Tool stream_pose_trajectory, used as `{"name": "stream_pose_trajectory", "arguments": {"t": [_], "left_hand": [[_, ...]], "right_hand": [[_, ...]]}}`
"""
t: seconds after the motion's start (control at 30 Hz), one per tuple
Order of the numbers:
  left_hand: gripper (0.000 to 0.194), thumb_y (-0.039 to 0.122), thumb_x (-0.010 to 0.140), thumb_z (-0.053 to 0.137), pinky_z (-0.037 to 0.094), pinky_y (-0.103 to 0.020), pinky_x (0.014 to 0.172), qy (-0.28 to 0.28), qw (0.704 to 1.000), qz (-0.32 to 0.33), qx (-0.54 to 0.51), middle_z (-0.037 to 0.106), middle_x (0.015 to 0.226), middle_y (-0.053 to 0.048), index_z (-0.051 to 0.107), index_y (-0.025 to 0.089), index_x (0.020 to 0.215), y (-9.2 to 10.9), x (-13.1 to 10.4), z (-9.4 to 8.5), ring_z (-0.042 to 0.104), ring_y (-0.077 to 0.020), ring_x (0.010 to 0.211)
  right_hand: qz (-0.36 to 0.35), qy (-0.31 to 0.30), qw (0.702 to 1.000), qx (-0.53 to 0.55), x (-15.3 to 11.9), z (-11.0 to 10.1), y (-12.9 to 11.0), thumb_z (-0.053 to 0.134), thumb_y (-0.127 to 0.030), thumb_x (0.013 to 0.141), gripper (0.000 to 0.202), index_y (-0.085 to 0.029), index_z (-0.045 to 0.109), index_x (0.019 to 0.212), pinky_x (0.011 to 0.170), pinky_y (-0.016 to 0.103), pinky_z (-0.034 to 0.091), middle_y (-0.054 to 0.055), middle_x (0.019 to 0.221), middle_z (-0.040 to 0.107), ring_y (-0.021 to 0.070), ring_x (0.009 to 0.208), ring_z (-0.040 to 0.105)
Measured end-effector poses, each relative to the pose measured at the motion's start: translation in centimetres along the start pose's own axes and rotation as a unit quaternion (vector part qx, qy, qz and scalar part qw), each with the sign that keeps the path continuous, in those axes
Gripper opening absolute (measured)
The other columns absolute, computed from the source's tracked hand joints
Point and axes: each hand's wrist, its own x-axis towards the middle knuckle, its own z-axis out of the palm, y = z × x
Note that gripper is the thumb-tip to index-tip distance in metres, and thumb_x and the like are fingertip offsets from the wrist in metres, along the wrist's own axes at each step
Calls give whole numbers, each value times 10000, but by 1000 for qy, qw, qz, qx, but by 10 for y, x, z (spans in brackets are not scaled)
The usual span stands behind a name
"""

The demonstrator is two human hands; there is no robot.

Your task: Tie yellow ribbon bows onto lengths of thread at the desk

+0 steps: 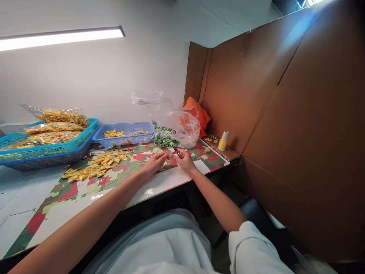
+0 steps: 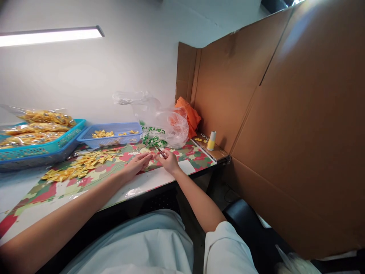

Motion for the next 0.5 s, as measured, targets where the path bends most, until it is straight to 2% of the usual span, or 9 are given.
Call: {"name": "stream_pose_trajectory", "arguments": {"t": [0.1, 0.2, 0.37, 0.5], "left_hand": [[489, 633, 688, 712, 155, -207, 440, -16, 1000, 1, 16, 323, 521, 66, 636, 161, 789, 2, -3, 0, 236, -79, 471], [473, 614, 685, 719, 156, -216, 448, -31, 999, 0, 28, 325, 520, 59, 667, 154, 777, 3, -4, 0, 243, -86, 481], [453, 613, 708, 683, 173, -212, 453, -37, 998, 3, 42, 295, 501, 64, 636, 162, 715, -1, -2, -1, 239, -90, 474], [435, 603, 736, 632, 174, -212, 446, -26, 998, 10, 54, 278, 479, 71, 611, 169, 719, -4, -1, -2, 232, -93, 453]], "right_hand": [[-18, -19, 1000, 11, -1, -1, -3, 680, -587, 732, 493, -140, 696, 939, 510, 223, 230, -65, 561, 333, 91, 540, 284], [-20, -24, 999, -9, -2, -2, -2, 655, -530, 742, 422, -125, 718, 843, 525, 233, 233, -46, 555, 382, 95, 553, 302], [-40, 9, 999, -28, -3, -2, -2, 604, -526, 772, 397, -133, 664, 777, 544, 236, 277, -25, 586, 449, 108, 577, 359], [-43, 67, 996, -50, -4, -4, -5, 508, -518, 842, 378, -154, 594, 786, 583, 234, 344, -6, 636, 489, 126, 627, 419]]}}
